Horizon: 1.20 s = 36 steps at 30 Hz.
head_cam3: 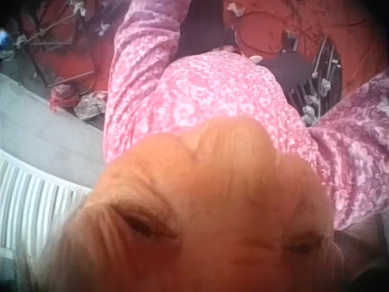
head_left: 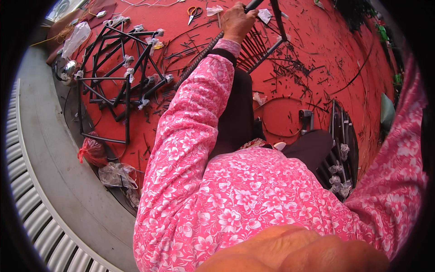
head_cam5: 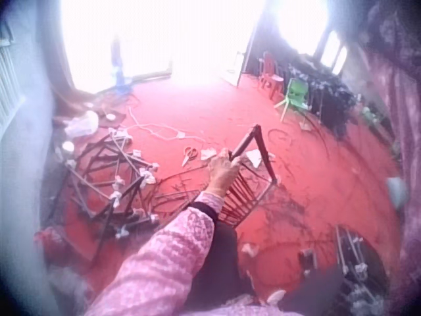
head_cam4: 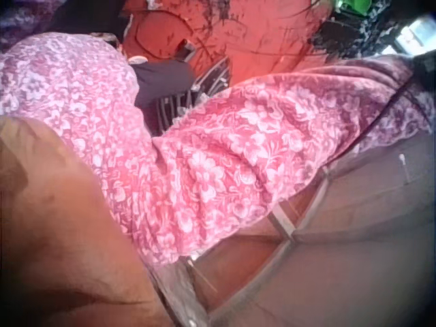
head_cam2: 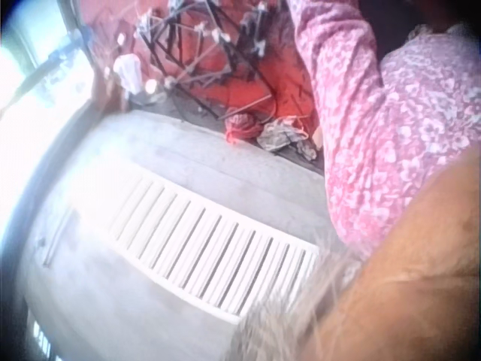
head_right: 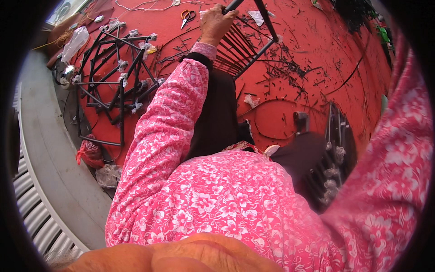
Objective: The person sits on the floor and assembles a black metal chair frame by hand, threading and securing thin black strips into the frame's slots. The person repeatedly adjusts the strips and repositions the frame to continue the assembly.
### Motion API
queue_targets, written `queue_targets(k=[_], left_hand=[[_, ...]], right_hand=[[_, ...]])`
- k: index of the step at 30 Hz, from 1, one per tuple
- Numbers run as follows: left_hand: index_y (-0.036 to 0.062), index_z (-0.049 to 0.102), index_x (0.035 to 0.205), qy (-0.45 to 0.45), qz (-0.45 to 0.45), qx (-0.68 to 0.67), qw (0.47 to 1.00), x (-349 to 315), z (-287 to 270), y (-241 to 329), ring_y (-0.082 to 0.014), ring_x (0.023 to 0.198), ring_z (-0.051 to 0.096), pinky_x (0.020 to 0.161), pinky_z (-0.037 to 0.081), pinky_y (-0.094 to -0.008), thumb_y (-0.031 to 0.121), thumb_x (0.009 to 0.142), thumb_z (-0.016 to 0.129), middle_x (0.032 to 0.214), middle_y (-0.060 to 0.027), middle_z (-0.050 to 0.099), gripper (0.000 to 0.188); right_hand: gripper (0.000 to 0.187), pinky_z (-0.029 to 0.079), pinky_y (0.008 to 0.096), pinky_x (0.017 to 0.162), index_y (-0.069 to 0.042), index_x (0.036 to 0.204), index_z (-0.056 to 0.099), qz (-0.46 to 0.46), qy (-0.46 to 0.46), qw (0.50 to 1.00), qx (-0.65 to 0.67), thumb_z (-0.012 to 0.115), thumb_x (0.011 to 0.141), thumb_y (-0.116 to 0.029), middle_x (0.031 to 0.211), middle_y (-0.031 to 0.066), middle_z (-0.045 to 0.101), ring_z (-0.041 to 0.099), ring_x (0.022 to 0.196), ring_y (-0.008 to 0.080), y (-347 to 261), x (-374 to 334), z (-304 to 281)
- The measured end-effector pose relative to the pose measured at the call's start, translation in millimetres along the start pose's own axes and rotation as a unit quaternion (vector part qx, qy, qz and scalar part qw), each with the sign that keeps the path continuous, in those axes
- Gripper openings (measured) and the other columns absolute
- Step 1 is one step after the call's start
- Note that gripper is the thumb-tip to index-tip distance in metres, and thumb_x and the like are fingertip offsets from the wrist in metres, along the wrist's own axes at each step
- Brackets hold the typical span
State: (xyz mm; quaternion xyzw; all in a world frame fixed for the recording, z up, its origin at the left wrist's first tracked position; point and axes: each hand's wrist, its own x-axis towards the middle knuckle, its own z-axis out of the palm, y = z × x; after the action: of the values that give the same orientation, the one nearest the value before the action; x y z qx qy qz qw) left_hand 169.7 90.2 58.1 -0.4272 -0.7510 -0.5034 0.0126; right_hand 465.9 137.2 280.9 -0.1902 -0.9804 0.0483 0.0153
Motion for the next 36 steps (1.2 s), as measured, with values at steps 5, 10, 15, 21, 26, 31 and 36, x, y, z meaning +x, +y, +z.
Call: queue_targets(k=[5, 10, 15, 21, 26, 31, 36], left_hand=[[0.0056, 0.067, 0.099, -0.017, 0.014, -0.034, 0.999, 1, 2, 5, -0.0401, 0.088, 0.069, 0.078, 0.051, -0.0502, 0.051, 0.085, 0.072, 0.088, -0.0219, 0.072, 0.047], [0.0041, 0.069, 0.098, -0.081, 0.001, -0.052, 0.995, 14, -18, 13, -0.0397, 0.087, 0.070, 0.077, 0.052, -0.0490, 0.058, 0.084, 0.072, 0.087, -0.0204, 0.072, 0.056], [0.0015, 0.071, 0.099, -0.164, 0.023, -0.078, 0.983, 15, -42, 23, -0.0317, 0.083, 0.071, 0.075, 0.053, -0.0425, 0.052, 0.087, 0.073, 0.085, -0.0182, 0.072, 0.052], [-0.0006, 0.071, 0.103, -0.194, 0.104, -0.196, 0.956, -5, -49, 56, -0.0212, 0.077, 0.065, 0.070, 0.050, -0.0369, 0.037, 0.088, 0.075, 0.082, -0.0139, 0.068, 0.041], [-0.0016, 0.068, 0.098, -0.262, 0.082, -0.171, 0.946, -10, -57, 67, -0.0135, 0.072, 0.053, 0.065, 0.044, -0.0332, 0.032, 0.086, 0.076, 0.076, -0.0059, 0.059, 0.036], [-0.0017, 0.068, 0.097, -0.252, 0.102, -0.209, 0.939, -8, -61, 68, -0.0122, 0.071, 0.051, 0.063, 0.043, -0.0317, 0.024, 0.087, 0.077, 0.076, -0.0035, 0.059, 0.029], [-0.0008, 0.067, 0.094, -0.238, 0.113, -0.165, 0.951, -9, -63, 71, -0.0116, 0.070, 0.051, 0.062, 0.042, -0.0318, 0.026, 0.087, 0.078, 0.075, -0.0030, 0.057, 0.030]], right_hand=[[0.026, 0.045, 0.0266, 0.055, -0.010, 0.105, 0.065, -0.088, 0.076, 0.988, -0.100, 0.055, 0.106, -0.033, 0.079, -0.0033, 0.063, 0.055, 0.064, 0.0080, 6, 32, -13], [0.030, 0.047, 0.0267, 0.057, -0.008, 0.110, 0.069, -0.136, 0.264, 0.955, 0.022, 0.054, 0.106, -0.034, 0.082, -0.0029, 0.066, 0.059, 0.067, 0.0080, 26, 44, 10], [0.033, 0.054, 0.0225, 0.070, -0.006, 0.129, 0.067, 0.160, 0.193, 0.875, 0.415, 0.063, 0.102, -0.025, 0.104, 0.0029, 0.074, 0.069, 0.087, 0.0082, 12, 10, 120], [0.037, 0.058, 0.0275, 0.078, -0.009, 0.130, 0.065, 0.118, 0.341, 0.857, 0.368, 0.071, 0.096, -0.023, 0.120, 0.0053, 0.072, 0.073, 0.087, 0.0134, -9, 28, 202], [0.023, 0.058, 0.0393, 0.072, -0.015, 0.117, 0.066, 0.181, 0.257, 0.943, 0.104, 0.064, 0.097, -0.026, 0.105, 0.0044, 0.069, 0.071, 0.084, 0.0271, -18, 9, 217], [0.017, 0.057, 0.0412, 0.065, -0.015, 0.105, 0.068, 0.241, 0.293, 0.925, -0.009, 0.063, 0.098, -0.029, 0.094, 0.0055, 0.068, 0.070, 0.079, 0.0291, 21, -60, 200], [0.018, 0.057, 0.0432, 0.071, -0.017, 0.108, 0.069, 0.244, 0.310, 0.911, -0.124, 0.061, 0.100, -0.031, 0.098, 0.0064, 0.069, 0.069, 0.089, 0.0310, 84, -114, 184]])
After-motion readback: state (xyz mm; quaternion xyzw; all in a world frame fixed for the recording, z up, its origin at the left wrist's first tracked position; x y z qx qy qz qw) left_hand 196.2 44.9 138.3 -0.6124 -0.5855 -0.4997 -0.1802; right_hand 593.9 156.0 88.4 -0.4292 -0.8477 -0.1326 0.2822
